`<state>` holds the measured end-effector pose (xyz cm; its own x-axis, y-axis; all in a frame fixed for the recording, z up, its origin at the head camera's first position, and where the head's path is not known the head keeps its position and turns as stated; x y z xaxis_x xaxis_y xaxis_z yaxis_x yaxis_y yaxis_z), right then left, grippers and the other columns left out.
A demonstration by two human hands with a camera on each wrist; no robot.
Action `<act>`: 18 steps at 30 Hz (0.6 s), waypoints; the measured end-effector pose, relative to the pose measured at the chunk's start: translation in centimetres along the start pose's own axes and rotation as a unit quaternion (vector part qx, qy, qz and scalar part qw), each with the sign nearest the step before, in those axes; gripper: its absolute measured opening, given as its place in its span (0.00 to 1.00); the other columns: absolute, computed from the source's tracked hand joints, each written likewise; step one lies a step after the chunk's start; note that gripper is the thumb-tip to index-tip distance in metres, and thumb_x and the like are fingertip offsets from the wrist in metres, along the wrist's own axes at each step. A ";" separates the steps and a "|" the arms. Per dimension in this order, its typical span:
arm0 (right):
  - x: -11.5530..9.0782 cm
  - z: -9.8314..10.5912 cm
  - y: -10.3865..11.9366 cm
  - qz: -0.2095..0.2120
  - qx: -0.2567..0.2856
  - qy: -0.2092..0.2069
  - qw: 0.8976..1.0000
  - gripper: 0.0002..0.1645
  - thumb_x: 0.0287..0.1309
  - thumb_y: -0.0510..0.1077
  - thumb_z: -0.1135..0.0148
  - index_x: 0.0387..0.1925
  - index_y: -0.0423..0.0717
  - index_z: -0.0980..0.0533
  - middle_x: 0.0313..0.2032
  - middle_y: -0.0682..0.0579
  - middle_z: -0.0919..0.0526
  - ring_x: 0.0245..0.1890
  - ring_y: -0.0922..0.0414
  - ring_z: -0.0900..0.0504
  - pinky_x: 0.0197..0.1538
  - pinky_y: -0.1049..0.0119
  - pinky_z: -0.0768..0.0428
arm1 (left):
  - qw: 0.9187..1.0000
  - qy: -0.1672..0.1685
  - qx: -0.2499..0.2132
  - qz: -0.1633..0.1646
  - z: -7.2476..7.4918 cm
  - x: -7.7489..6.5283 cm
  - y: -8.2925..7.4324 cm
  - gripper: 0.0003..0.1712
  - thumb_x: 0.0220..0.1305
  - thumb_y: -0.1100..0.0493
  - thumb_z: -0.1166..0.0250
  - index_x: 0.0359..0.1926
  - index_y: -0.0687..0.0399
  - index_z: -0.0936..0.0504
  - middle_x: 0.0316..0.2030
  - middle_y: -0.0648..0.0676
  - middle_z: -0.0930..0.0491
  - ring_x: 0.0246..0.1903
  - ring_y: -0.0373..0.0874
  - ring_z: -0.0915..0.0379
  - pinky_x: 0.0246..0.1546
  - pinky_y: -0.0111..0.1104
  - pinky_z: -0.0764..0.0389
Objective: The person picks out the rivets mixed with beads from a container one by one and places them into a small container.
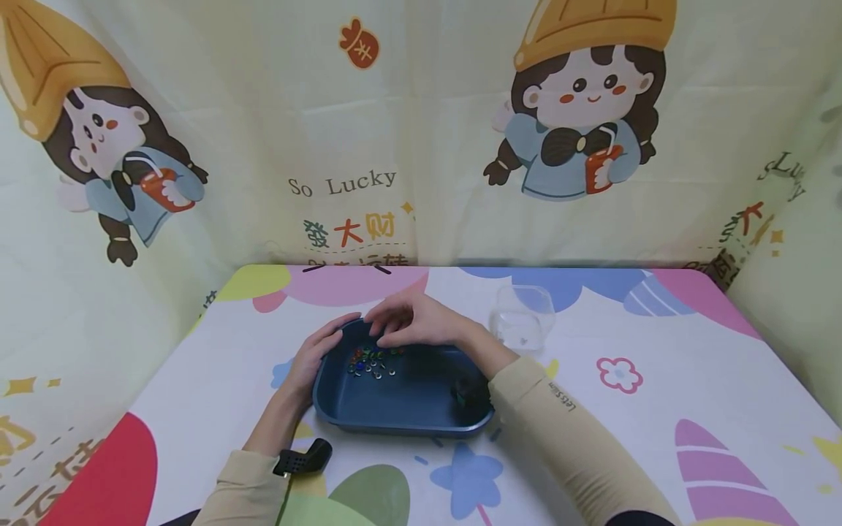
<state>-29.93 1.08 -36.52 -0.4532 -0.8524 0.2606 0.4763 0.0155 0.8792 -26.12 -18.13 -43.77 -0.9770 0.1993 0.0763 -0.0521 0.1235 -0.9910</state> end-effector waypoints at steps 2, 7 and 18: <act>0.0 -0.1 -0.2 -0.009 0.000 0.006 1.000 0.25 0.60 0.29 0.33 0.58 0.25 0.26 0.45 0.32 0.17 0.39 0.50 0.15 0.44 0.57 0.15 | 1.000 -0.001 0.004 -0.001 0.0 0.0 0.0 0.26 0.80 0.58 0.57 0.72 0.61 0.32 0.68 0.61 0.31 0.66 0.53 0.35 0.66 0.37 0.33; -0.1 -0.6 -0.8 -0.026 -0.014 0.034 0.999 0.25 0.61 0.32 0.33 0.58 0.27 0.25 0.46 0.37 0.16 0.42 0.51 0.15 0.48 0.57 0.16 | 1.000 -0.003 0.003 0.001 0.1 0.0 0.0 0.26 0.80 0.58 0.57 0.72 0.61 0.32 0.68 0.60 0.31 0.67 0.52 0.36 0.65 0.34 0.32; -0.3 -1.6 -2.2 -0.074 -0.069 0.075 0.992 0.23 0.60 0.34 0.31 0.57 0.32 0.22 0.44 0.43 0.15 0.40 0.58 0.16 0.46 0.62 0.16 | 1.000 -0.001 0.006 0.001 0.1 0.0 0.1 0.26 0.80 0.58 0.57 0.72 0.60 0.32 0.69 0.60 0.32 0.69 0.53 0.38 0.69 0.43 0.37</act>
<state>-29.59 0.51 -39.16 -0.4146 -0.9080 0.0608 0.5160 -0.1796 0.8375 -26.19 -18.18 -43.86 -0.9773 0.1985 0.0741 -0.0525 0.1118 -0.9923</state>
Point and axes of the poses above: each hand's wrist, its own x-axis towards the middle knuckle, its own z-axis out of the back of the hand, y = z × x, the point moved 5 cm from there along x, towards the middle knuckle
